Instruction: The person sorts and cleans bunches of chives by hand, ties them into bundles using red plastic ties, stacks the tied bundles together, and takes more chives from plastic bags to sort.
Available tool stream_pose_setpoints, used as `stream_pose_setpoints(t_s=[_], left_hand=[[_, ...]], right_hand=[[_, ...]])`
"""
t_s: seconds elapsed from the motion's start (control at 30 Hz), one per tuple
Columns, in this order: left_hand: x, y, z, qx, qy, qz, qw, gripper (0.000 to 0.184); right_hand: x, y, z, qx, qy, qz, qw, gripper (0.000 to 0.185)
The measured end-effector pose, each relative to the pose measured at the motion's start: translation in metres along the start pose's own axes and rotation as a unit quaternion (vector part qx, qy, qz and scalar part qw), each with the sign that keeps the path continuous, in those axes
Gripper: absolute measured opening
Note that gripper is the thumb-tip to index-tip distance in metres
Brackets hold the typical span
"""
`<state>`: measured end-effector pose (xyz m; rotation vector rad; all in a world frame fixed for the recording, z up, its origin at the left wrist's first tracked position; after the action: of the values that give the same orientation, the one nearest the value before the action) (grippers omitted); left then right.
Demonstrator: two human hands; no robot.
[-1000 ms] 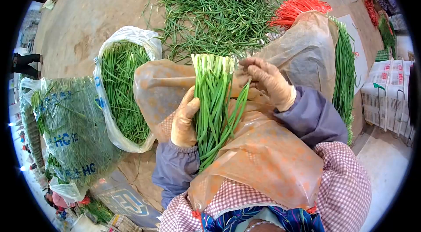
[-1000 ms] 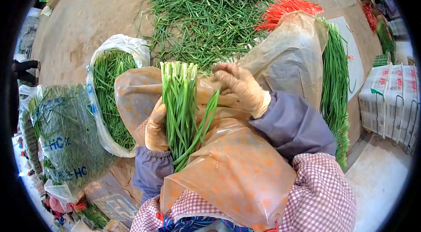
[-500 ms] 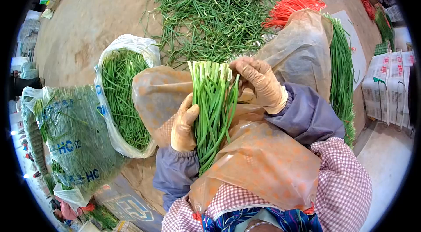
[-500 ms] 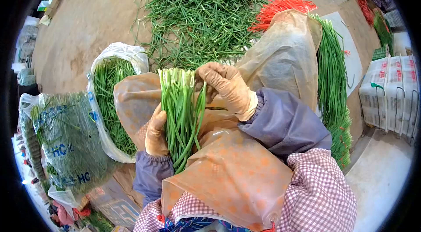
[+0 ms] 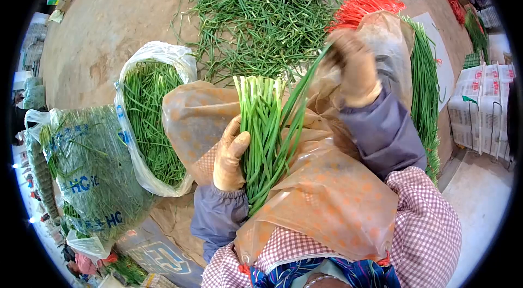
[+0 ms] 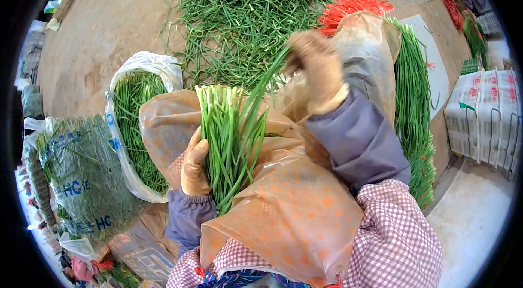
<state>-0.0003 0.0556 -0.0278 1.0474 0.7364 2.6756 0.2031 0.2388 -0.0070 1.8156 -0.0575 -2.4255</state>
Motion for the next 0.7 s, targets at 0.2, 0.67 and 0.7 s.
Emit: stream_pose_setpoints(t_s=[0.2,0.67,0.7], left_hand=[[0.002,0.001,0.002,0.021,-0.008,0.008,1.0,0.064],[-0.004,-0.008,0.0,0.005,-0.019,-0.023,1.0,0.056],[-0.002,-0.008,-0.001,0.017,-0.032,-0.029,0.999,0.055]], right_hand=[[-0.048,-0.074,-0.097,0.159,-0.167,-0.114,0.966,0.022],[-0.09,-0.075,0.042,-0.046,-0.186,-0.112,0.975,0.028],[-0.093,-0.067,0.07,-0.11,-0.207,-0.103,0.967,0.023]])
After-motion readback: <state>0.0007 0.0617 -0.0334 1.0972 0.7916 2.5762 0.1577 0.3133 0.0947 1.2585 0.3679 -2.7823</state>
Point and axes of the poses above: each hand's wrist, its own y-axis away from the middle knuckle, its own z-axis out of the palm, x = y × z, the point moved 7 cm from there along -y, towards the middle knuckle, and after that the axes turned 2 degrees about x, right-handed, at the moved point
